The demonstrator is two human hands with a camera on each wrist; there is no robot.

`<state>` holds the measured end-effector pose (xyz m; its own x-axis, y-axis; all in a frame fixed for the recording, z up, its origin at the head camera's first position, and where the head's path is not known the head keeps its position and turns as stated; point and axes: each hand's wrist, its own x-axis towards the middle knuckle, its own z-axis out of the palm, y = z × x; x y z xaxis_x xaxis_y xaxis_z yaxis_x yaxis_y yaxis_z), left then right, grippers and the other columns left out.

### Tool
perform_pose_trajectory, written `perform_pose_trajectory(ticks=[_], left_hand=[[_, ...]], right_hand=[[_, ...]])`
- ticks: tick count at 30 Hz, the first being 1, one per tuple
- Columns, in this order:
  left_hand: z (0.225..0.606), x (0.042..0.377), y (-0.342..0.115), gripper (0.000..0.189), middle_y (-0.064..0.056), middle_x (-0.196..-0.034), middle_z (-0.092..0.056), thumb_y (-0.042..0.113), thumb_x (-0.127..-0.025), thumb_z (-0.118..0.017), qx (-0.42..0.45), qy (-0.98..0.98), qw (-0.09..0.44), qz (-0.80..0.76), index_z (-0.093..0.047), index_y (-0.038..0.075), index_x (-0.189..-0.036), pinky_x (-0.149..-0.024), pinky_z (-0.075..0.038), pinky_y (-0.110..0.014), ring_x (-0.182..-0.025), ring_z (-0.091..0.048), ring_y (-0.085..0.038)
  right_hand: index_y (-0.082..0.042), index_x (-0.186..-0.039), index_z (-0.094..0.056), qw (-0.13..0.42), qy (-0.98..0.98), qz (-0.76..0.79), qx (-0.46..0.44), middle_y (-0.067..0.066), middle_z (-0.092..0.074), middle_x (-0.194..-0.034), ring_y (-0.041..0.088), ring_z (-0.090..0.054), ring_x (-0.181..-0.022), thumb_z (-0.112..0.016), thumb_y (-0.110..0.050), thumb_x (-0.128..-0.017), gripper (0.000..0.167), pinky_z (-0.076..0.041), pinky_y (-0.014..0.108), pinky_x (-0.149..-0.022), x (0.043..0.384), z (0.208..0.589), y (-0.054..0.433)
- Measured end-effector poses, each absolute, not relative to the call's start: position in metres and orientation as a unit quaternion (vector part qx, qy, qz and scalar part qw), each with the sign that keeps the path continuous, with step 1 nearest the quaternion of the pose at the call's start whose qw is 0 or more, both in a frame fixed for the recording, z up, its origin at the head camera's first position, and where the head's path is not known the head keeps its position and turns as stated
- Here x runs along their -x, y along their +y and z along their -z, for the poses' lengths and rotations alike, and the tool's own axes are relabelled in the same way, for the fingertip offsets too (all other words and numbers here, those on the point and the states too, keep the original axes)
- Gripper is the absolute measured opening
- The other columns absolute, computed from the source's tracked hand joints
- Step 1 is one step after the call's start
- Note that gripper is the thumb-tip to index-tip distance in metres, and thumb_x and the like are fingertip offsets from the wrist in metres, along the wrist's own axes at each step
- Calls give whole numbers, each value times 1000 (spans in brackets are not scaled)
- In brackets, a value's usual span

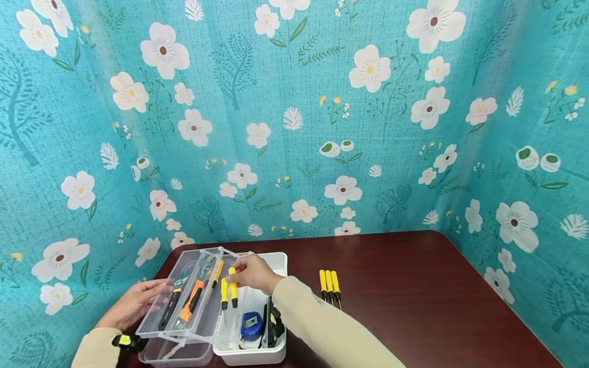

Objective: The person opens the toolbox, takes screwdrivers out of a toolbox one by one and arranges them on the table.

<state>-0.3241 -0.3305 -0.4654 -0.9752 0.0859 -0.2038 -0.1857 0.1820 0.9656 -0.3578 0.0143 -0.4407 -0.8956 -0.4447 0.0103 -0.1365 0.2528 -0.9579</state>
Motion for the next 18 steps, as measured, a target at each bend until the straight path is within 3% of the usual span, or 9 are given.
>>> perform_pose_trajectory(ticks=[7, 15, 18], left_hand=[[467, 324, -330, 62, -13, -111, -68, 34, -96, -63, 48, 764, 101, -635, -46, -9, -138, -77, -54, -40, -90, -65, -27], [465, 325, -331, 62, -11, -111, -68, 33, -96, -63, 32, 757, 110, -643, -46, -9, -138, -77, -54, -40, -90, -65, -26], [464, 325, -332, 61, -11, -111, -68, 32, -97, -62, 23, 753, 116, -648, -45, -10, -139, -78, -54, -40, -90, -65, -25]], right_hand=[[-6, -126, -64, 143, 768, 592, 197, 5, -63, -91, 18, -68, -77, -73, -17, -88, 41, -57, 34, -70, 353, 438, 14], [-7, -125, -65, 141, 743, 624, 199, 5, -65, -93, 19, -67, -82, -65, -15, -95, 32, -57, 37, -71, 349, 437, 17], [-3, -130, -61, 142, 736, 632, 194, 6, -65, -94, 19, -68, -83, -64, -15, -95, 37, -57, 38, -70, 348, 436, 17]])
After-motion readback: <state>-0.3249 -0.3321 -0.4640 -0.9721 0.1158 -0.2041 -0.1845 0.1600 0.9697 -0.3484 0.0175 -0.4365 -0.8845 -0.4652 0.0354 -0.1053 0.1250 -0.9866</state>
